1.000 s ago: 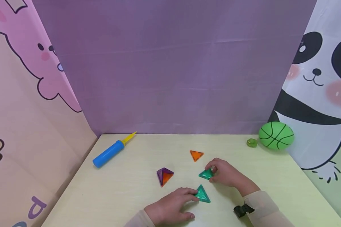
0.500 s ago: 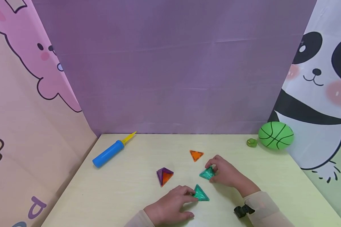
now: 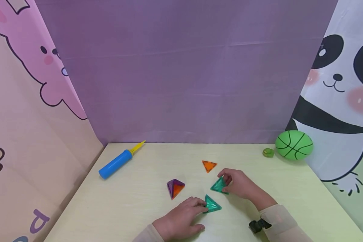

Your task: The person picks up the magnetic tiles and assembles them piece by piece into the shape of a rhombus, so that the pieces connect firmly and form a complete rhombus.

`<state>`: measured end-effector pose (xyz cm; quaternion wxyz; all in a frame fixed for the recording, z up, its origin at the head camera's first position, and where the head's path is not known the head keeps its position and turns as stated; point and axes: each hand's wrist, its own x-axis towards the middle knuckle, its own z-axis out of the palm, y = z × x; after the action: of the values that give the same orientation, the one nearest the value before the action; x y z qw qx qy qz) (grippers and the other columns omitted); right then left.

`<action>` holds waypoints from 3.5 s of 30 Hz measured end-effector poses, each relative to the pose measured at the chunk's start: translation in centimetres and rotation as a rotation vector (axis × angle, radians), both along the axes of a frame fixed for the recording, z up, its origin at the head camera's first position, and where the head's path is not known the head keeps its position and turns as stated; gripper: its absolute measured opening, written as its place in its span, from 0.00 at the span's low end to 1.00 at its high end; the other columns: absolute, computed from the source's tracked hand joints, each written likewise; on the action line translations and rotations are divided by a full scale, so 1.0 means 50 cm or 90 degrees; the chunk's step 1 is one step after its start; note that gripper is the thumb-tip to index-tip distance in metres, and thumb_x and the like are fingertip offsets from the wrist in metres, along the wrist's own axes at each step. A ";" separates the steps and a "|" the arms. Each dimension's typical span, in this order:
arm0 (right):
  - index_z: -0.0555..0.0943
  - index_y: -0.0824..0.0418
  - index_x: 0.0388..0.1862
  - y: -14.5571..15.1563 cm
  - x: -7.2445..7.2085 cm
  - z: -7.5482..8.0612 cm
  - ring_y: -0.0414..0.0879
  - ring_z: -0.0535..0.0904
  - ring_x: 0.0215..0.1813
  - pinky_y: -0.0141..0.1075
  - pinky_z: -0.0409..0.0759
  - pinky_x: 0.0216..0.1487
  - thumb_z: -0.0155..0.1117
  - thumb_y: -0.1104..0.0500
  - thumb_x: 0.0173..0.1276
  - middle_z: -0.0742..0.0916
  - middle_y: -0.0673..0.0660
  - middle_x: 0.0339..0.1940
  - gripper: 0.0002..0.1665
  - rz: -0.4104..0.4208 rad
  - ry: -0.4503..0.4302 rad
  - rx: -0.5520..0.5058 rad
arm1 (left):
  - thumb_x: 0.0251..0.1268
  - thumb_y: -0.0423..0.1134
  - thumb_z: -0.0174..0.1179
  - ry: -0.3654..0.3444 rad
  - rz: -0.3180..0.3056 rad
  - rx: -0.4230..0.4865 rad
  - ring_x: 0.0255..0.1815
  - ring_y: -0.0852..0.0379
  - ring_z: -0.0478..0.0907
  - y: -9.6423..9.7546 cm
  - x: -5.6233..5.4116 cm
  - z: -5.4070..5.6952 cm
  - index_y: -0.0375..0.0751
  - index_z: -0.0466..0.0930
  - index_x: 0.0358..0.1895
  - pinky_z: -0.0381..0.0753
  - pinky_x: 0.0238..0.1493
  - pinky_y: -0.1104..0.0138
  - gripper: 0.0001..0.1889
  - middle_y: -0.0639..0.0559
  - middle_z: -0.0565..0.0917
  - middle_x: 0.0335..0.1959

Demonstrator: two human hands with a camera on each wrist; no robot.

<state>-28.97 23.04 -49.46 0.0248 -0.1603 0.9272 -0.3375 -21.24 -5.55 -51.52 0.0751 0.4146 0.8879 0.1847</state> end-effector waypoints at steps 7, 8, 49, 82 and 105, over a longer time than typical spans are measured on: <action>0.84 0.56 0.43 0.002 0.001 -0.006 0.44 0.78 0.35 0.35 0.82 0.36 0.82 0.66 0.60 0.83 0.48 0.32 0.17 0.002 -0.001 0.005 | 0.74 0.55 0.65 0.008 -0.018 -0.013 0.80 0.57 0.61 -0.002 -0.003 -0.005 0.52 0.75 0.73 0.63 0.79 0.57 0.29 0.61 0.66 0.79; 0.84 0.56 0.42 0.003 0.001 -0.006 0.44 0.78 0.35 0.35 0.82 0.36 0.81 0.65 0.60 0.83 0.48 0.31 0.15 0.004 0.000 0.005 | 0.74 0.55 0.65 0.009 -0.019 -0.014 0.80 0.57 0.62 -0.003 -0.003 -0.005 0.52 0.75 0.73 0.62 0.79 0.57 0.29 0.61 0.66 0.79; 0.82 0.54 0.39 -0.032 0.018 0.012 0.40 0.79 0.35 0.33 0.81 0.38 0.75 0.63 0.68 0.83 0.43 0.30 0.09 0.082 0.056 -0.020 | 0.74 0.58 0.64 0.006 0.012 0.006 0.78 0.59 0.63 -0.014 0.000 -0.009 0.54 0.69 0.79 0.72 0.73 0.62 0.35 0.57 0.63 0.79; 0.85 0.54 0.40 -0.063 0.034 0.007 0.39 0.80 0.34 0.33 0.82 0.36 0.76 0.63 0.68 0.84 0.42 0.30 0.07 0.154 0.038 -0.025 | 0.73 0.58 0.65 0.000 0.039 0.025 0.78 0.56 0.63 -0.014 -0.002 -0.015 0.55 0.71 0.77 0.72 0.73 0.60 0.33 0.56 0.63 0.80; 0.86 0.50 0.41 -0.065 0.043 0.017 0.41 0.82 0.37 0.35 0.82 0.37 0.75 0.56 0.70 0.86 0.42 0.32 0.05 0.181 0.012 -0.026 | 0.73 0.59 0.64 -0.020 0.048 0.025 0.80 0.54 0.61 -0.015 -0.004 -0.020 0.59 0.70 0.76 0.72 0.73 0.57 0.32 0.56 0.61 0.82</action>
<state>-26.80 19.81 -48.59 0.0603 -0.2940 0.8884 -0.3475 -21.44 -6.29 -52.50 0.0737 0.3795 0.8978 0.2111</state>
